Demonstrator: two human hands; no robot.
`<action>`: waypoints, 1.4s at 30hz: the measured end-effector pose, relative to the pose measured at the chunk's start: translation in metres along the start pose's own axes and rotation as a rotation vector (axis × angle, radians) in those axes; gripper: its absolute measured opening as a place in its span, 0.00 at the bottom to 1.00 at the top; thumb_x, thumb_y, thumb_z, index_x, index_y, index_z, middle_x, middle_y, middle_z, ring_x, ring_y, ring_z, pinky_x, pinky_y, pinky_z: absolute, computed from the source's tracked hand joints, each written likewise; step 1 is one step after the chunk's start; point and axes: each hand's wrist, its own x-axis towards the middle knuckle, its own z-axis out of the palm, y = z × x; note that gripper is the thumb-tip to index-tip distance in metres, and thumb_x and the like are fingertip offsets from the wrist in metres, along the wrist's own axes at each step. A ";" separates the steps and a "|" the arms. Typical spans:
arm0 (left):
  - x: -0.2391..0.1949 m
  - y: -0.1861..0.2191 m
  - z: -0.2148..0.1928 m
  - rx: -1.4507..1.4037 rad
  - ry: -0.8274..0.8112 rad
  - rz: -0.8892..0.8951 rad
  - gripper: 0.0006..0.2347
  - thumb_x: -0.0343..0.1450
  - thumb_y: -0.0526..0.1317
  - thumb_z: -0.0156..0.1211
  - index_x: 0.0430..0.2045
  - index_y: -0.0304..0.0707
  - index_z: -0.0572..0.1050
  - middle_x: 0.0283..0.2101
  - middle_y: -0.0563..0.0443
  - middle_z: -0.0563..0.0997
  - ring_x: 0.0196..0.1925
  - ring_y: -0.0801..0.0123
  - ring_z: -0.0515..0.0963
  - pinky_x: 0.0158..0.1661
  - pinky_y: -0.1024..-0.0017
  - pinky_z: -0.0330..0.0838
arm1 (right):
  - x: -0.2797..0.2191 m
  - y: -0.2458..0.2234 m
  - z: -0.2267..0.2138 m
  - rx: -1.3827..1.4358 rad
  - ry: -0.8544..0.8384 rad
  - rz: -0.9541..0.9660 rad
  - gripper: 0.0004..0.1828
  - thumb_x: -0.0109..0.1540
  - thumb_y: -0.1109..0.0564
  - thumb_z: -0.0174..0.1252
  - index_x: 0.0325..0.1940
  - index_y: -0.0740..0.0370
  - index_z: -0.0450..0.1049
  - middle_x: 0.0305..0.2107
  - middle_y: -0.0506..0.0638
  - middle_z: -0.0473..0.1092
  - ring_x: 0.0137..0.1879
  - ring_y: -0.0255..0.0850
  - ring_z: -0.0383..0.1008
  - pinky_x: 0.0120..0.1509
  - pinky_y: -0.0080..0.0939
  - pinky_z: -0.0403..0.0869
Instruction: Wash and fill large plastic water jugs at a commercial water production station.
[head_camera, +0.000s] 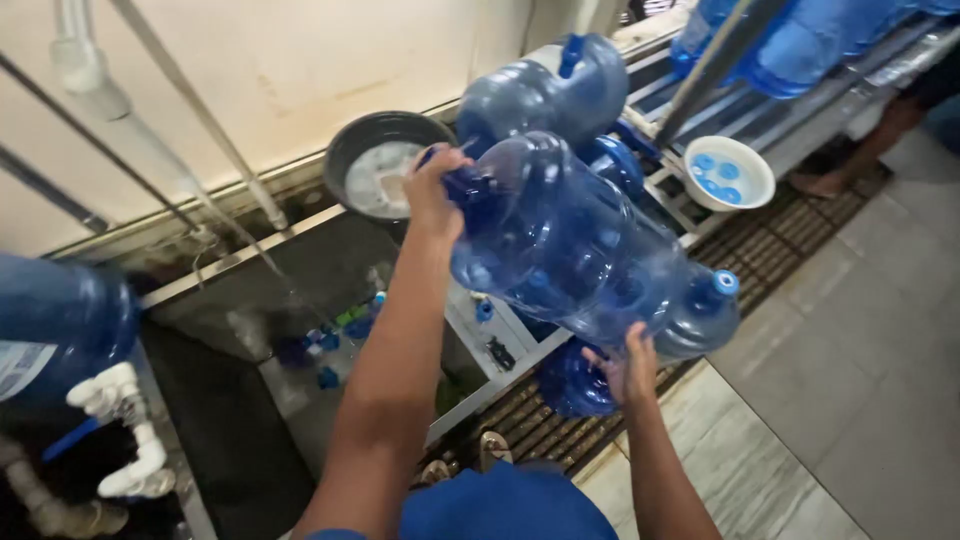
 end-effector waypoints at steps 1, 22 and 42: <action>0.000 -0.010 0.016 -0.002 -0.010 -0.007 0.11 0.59 0.27 0.65 0.32 0.32 0.76 0.29 0.45 0.79 0.33 0.59 0.81 0.38 0.67 0.78 | 0.005 0.006 -0.006 0.004 0.006 -0.011 0.37 0.69 0.37 0.54 0.74 0.59 0.54 0.63 0.58 0.64 0.62 0.59 0.70 0.52 0.68 0.78; -0.057 -0.144 0.152 1.037 -0.260 0.172 0.14 0.52 0.37 0.72 0.26 0.30 0.81 0.31 0.47 0.83 0.33 0.71 0.82 0.40 0.72 0.76 | 0.021 -0.153 0.105 -0.877 0.217 -0.665 0.35 0.68 0.54 0.60 0.76 0.63 0.57 0.70 0.62 0.62 0.74 0.51 0.63 0.74 0.47 0.64; -0.084 -0.106 0.143 1.359 -0.652 0.072 0.23 0.62 0.53 0.67 0.46 0.37 0.79 0.37 0.39 0.86 0.44 0.50 0.86 0.47 0.61 0.77 | 0.036 -0.170 0.176 -1.174 0.103 -0.914 0.44 0.62 0.61 0.68 0.77 0.52 0.53 0.50 0.65 0.77 0.56 0.60 0.80 0.57 0.51 0.76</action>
